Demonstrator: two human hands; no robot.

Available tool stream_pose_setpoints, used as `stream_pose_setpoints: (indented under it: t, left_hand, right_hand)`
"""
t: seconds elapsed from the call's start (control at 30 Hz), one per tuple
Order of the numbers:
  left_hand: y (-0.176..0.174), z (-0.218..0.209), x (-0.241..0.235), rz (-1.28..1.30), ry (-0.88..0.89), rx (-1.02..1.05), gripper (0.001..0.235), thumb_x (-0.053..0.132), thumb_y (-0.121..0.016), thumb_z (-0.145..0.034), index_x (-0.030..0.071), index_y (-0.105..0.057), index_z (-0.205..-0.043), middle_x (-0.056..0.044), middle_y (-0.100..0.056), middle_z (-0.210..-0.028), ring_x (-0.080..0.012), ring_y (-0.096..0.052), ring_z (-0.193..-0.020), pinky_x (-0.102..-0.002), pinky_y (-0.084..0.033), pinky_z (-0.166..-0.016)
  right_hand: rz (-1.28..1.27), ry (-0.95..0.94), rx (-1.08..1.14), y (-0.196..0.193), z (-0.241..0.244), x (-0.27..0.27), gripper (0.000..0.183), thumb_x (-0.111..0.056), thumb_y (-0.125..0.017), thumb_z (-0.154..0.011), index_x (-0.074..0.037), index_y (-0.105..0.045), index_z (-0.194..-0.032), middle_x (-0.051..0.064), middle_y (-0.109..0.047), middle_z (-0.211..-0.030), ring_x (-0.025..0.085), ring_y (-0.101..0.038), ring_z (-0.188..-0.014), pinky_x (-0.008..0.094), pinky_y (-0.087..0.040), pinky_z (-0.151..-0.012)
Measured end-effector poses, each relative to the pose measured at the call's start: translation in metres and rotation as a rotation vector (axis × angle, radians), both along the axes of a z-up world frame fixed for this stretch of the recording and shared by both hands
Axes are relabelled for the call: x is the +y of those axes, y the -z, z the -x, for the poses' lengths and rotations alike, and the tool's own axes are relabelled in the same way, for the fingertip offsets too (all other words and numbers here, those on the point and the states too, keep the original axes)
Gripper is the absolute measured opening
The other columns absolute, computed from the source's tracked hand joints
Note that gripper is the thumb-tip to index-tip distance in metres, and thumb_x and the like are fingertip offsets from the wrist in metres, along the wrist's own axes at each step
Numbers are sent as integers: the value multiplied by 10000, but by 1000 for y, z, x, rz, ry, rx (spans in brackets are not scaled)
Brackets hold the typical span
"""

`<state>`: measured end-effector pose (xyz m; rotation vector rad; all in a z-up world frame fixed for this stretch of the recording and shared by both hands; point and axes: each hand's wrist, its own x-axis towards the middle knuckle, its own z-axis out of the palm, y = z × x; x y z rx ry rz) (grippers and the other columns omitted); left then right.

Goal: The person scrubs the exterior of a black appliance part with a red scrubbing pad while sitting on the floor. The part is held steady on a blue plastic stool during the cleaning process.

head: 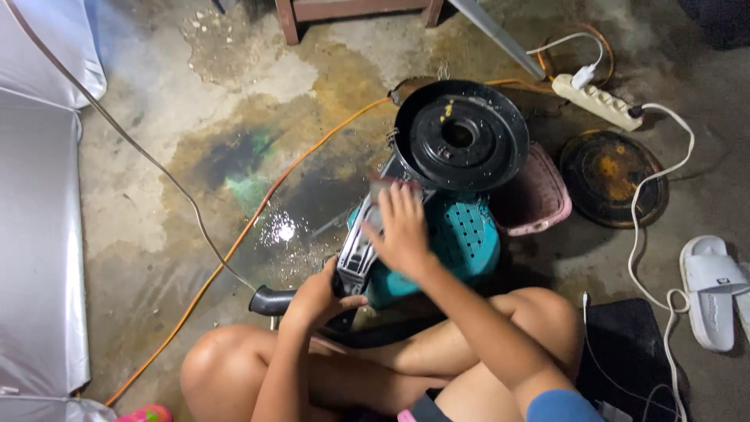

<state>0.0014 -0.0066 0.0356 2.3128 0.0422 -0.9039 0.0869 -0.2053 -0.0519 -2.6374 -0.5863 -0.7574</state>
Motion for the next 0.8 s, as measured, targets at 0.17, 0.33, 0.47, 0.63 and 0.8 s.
stream_pose_setpoints:
  t: [0.17,0.33,0.47,0.63,0.8]
  left_hand:
    - [14,1,2,-29,-1,-9,1143,630,-839,-720,103,-276,-1564,-279,-652,-1284,-419,-606,-1265,-528,-497,-1051]
    - [16,4,1,-17,7,-34,1139,625,-841,-720,97,-280,-1559,-286,-647,-1285,-433,-606,-1260,-542,-497,-1041]
    - [19,-1,4,-44,19,-20,1152,662,-832,-714,101,-280,-1556,-270,-662,-1272,-410,-621,-1252,-530,-504,-1042]
    - [19,2,2,-50,25,-33,1137,650,-820,-731,81,-279,-1553,-284,-653,-1276,-424,-616,-1252,-547,-502,-1040]
    - [28,0,4,-99,40,-7,1150,672,-812,-732,82,-273,-1559,-259,-665,-1264,-391,-633,-1241,-518,-505,-1043]
  right_hand:
    - [37,-97,56,-8,25,9,766,-639,-529,-948,-33,-567,-1414,280,-579,-1397,467,-545,-1317,586,-381,-1092]
    - [-10,35,96,-11,13,-2,640,-563,-556,-976,-64,-607,-1373,228,-630,-1354,422,-584,-1293,549,-416,-1069]
    - [10,-138,83,-13,39,10,712,-619,-519,-962,-48,-599,-1379,260,-595,-1393,460,-554,-1310,592,-376,-1086]
    - [-11,-25,20,11,0,-15,595,-521,-610,-965,-77,-611,-1361,211,-607,-1387,427,-570,-1299,585,-415,-1049]
    - [36,-222,54,-24,61,15,777,-690,-502,-944,-56,-586,-1384,234,-566,-1438,437,-511,-1365,565,-358,-1107]
